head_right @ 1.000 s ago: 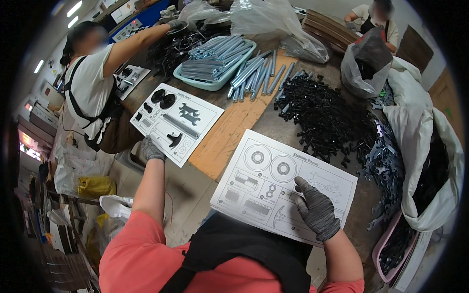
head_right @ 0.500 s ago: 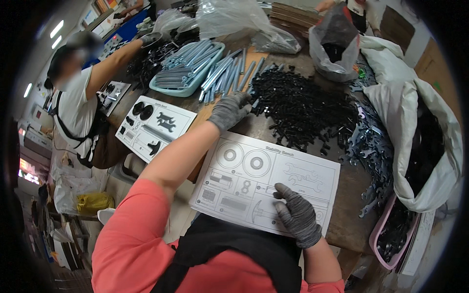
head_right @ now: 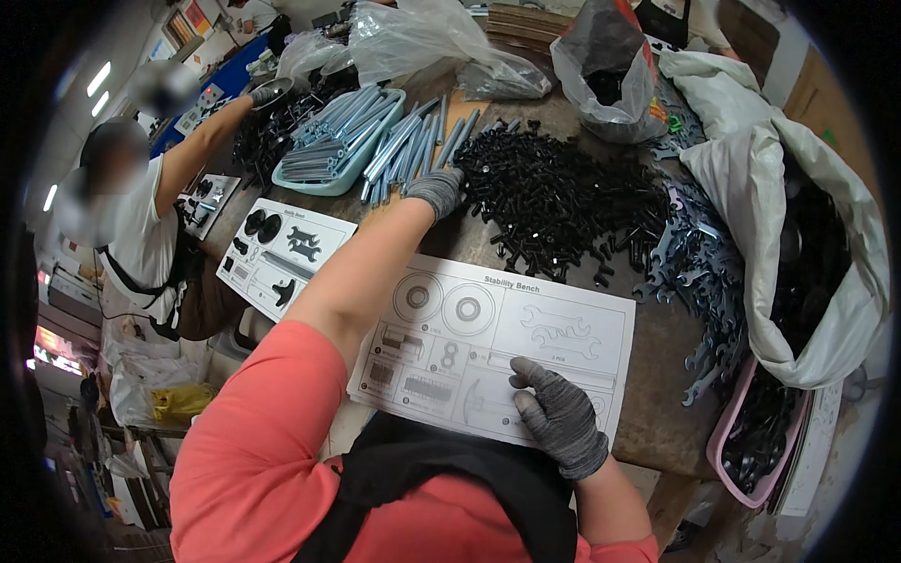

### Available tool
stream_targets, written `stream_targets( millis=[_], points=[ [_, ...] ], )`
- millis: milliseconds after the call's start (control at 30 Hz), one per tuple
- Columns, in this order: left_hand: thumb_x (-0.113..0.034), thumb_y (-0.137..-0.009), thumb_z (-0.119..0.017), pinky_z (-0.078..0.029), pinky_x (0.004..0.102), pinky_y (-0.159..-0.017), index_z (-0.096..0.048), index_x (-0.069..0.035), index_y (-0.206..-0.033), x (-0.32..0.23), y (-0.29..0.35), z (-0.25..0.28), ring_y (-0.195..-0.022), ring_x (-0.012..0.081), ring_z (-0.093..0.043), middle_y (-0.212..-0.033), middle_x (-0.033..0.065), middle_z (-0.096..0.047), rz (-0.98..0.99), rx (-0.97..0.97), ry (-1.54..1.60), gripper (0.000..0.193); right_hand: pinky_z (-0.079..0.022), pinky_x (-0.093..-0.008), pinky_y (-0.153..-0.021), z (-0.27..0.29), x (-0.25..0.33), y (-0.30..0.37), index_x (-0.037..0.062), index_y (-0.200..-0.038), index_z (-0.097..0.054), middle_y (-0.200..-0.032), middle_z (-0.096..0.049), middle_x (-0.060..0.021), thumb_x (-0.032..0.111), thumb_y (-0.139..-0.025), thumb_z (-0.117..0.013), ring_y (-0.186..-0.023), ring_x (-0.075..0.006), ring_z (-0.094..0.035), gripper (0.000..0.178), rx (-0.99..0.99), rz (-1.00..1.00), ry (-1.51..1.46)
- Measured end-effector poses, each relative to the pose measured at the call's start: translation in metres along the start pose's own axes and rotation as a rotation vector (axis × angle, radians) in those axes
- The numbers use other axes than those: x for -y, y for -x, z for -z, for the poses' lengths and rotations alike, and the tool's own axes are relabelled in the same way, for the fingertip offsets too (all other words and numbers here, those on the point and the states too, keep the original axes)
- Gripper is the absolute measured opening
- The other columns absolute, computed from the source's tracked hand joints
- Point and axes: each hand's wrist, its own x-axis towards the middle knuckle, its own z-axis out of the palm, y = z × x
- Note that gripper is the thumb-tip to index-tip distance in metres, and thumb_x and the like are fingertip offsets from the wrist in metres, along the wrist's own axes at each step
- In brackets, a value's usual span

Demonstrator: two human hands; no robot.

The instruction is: The person picks small metal hardware pieces from piles on a table and places them into designated slots on a cardboard packaging insert. The person repeatedly picks bolts, nuts, and washers and arranges them on the insert, then lifts the completed insert from the table.

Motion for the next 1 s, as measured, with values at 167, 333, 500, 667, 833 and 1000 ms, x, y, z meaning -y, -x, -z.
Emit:
stream_targets(
  millis=[167,333,500,667,833,1000],
  points=[
    [-0.021,-0.076,-0.060,-0.048,0.0424,-0.078,-0.057,-0.007,-0.102,0.001,-0.013,-0.003,-0.095,0.0334,-0.060,-0.099,0.0173,-0.062,0.038,0.009,-0.076,0.029,-0.048,-0.0305,-0.079,0.006,0.000,0.005,0.0035,-0.116,-0.055,-0.094,-0.065,-0.0118,0.007,-0.082,-0.058,-0.088,-0.0203,-0.063,0.034,-0.019,0.029,0.004],
    [-0.018,-0.080,-0.057,-0.048,0.0427,-0.080,-0.059,-0.007,-0.105,-0.007,0.001,0.003,-0.099,0.0317,-0.059,-0.104,0.0155,-0.062,0.125,-0.001,-0.081,0.027,-0.049,-0.0309,-0.079,0.011,-0.007,0.008,0.0021,-0.116,-0.054,-0.094,-0.065,-0.0130,0.006,-0.082,-0.057,-0.090,-0.0207,-0.063,0.034,-0.015,-0.017,0.004],
    [-0.026,-0.084,-0.056,-0.048,0.0406,-0.081,-0.061,-0.008,-0.109,-0.010,0.014,0.044,-0.102,0.0269,-0.060,-0.109,0.0133,-0.061,0.235,0.019,-0.165,0.031,-0.049,-0.0307,-0.079,0.011,-0.003,0.011,0.0009,-0.116,-0.054,-0.094,-0.065,-0.0138,0.007,-0.083,-0.057,-0.090,-0.0206,-0.063,0.034,-0.022,0.001,-0.024],
    [-0.013,-0.080,-0.052,-0.050,0.0397,-0.065,-0.065,-0.003,-0.089,-0.013,0.060,0.121,-0.076,0.0303,-0.064,-0.086,0.0177,-0.064,-0.045,-0.125,-0.346,0.019,-0.048,-0.0306,-0.080,0.013,-0.003,0.005,0.0011,-0.115,-0.054,-0.094,-0.064,-0.0134,0.009,-0.082,-0.058,-0.090,-0.0210,-0.063,0.034,-0.010,-0.019,0.019],
    [-0.018,-0.083,-0.054,-0.049,0.0378,-0.064,-0.060,-0.004,-0.098,-0.005,0.114,0.137,-0.072,0.0285,-0.062,-0.080,0.0144,-0.061,-0.238,-0.408,-0.423,0.021,-0.047,-0.0315,-0.081,0.029,-0.007,-0.007,0.0037,-0.117,-0.053,-0.106,-0.059,-0.0141,0.011,-0.082,-0.058,-0.094,-0.0233,-0.058,0.036,-0.086,0.031,0.190],
    [-0.020,-0.081,-0.062,-0.048,0.0355,-0.068,-0.059,-0.006,-0.107,-0.027,0.183,0.111,-0.076,0.0302,-0.059,-0.087,0.0142,-0.061,-0.490,-0.385,0.159,0.029,-0.047,-0.0323,-0.081,0.053,-0.009,-0.032,0.0086,-0.125,-0.045,-0.119,-0.051,-0.0140,0.015,-0.079,-0.063,-0.102,-0.0251,-0.054,0.050,-0.390,0.272,0.418]
  ],
)
